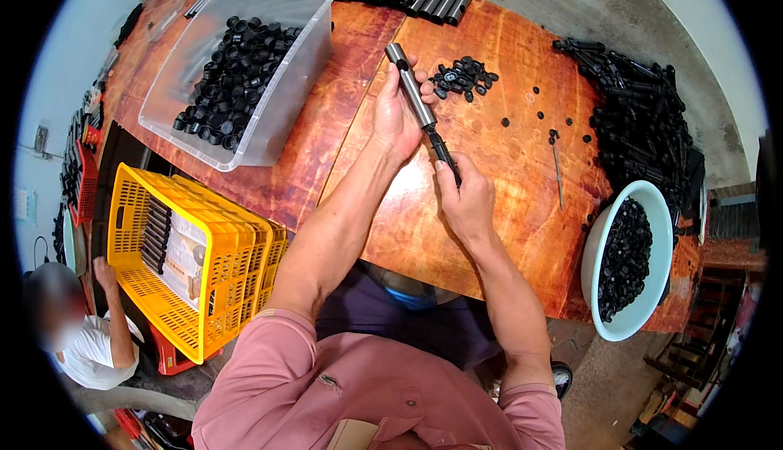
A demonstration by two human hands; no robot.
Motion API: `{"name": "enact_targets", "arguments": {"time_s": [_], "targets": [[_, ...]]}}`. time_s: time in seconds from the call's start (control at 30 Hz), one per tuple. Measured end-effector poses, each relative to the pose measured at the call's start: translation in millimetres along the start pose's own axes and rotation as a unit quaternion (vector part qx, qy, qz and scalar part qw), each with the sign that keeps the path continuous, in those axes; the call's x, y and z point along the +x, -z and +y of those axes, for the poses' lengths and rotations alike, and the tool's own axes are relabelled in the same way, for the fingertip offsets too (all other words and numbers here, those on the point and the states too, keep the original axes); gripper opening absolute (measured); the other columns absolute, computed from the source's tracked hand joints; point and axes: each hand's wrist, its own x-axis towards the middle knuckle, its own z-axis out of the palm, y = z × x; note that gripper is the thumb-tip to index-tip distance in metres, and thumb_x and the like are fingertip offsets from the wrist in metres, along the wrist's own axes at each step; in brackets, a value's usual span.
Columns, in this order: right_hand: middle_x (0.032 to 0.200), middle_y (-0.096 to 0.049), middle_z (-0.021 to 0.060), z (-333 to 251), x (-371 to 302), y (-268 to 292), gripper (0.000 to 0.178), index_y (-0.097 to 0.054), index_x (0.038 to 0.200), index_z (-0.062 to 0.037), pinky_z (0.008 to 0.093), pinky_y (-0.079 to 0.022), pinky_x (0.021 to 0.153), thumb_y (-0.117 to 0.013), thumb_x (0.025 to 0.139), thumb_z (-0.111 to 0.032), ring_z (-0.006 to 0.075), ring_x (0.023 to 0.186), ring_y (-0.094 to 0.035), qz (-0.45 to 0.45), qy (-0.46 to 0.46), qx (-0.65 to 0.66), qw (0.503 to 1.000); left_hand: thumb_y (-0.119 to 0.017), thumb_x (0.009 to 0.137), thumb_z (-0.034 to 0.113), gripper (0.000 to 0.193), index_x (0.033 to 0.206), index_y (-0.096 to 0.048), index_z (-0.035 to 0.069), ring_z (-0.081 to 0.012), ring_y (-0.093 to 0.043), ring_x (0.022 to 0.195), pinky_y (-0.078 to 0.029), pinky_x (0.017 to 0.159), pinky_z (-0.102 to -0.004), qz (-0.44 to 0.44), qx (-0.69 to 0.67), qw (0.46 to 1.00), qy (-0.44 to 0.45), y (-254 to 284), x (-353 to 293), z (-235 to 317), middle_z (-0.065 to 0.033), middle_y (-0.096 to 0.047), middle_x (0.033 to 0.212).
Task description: The person assembles small black plastic caps onto cylindrical metal rods at a wooden workbench. They pick up a rod, attach a cap, and place the finished unit into a yellow crate, repeating this process continuously.
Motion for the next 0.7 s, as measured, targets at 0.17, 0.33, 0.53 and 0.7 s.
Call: {"name": "enact_targets", "arguments": {"time_s": [0.17, 0.33, 0.53, 0.7], "targets": [[0.057, -0.060, 0.0165, -1, -2, -4, 0.017, -0.065, 0.096, -0.0053, 0.0444, -0.046, 0.049, -0.063, 0.095, -0.022, 0.0348, 0.052, -0.063, 0.039, 0.053, -0.056, 0.996, -0.043, 0.108, 0.041, 0.036, 0.125, -0.053, 0.011, -0.0126, -0.051, 0.074, -0.050, 0.068, -0.0264, -0.009, 0.005, 1.000, 0.007, -2, -2, -1, -0.0017, -0.055, 0.093], [0.058, -0.060, 0.0172, -2, -2, -4, 0.015, -0.065, 0.096, -0.0049, 0.0429, -0.045, 0.048, -0.065, 0.093, -0.020, 0.0341, 0.050, -0.063, 0.049, 0.069, -0.090, 0.992, -0.042, 0.108, 0.042, 0.038, 0.127, -0.053, 0.011, -0.0129, -0.052, 0.077, -0.051, 0.069, -0.0259, -0.007, 0.005, 1.000, 0.019, -1, -3, 0, -0.0016, -0.055, 0.094], [0.059, -0.062, 0.0170, 0, 1, -3, 0.016, -0.064, 0.097, -0.0046, 0.0434, -0.046, 0.048, -0.064, 0.093, -0.020, 0.0342, 0.051, -0.063, 0.073, 0.076, -0.089, 0.990, -0.045, 0.107, 0.040, 0.041, 0.134, -0.051, 0.010, -0.0182, -0.059, 0.085, -0.055, 0.076, -0.0312, 0.006, 0.052, 0.998, 0.025, -13, -6, -3, -0.0049, -0.060, 0.099], [0.063, -0.061, 0.0187, 0, 4, 0, 0.015, -0.064, 0.096, -0.0057, 0.0440, -0.046, 0.051, -0.064, 0.093, -0.021, 0.0364, 0.054, -0.063, 0.078, 0.036, -0.095, 0.992, -0.046, 0.107, 0.036, 0.038, 0.133, -0.050, 0.009, -0.0234, -0.066, 0.094, -0.057, 0.082, -0.0385, -0.008, 0.131, 0.990, 0.050, -18, -14, -13, -0.0112, -0.065, 0.111]]}}
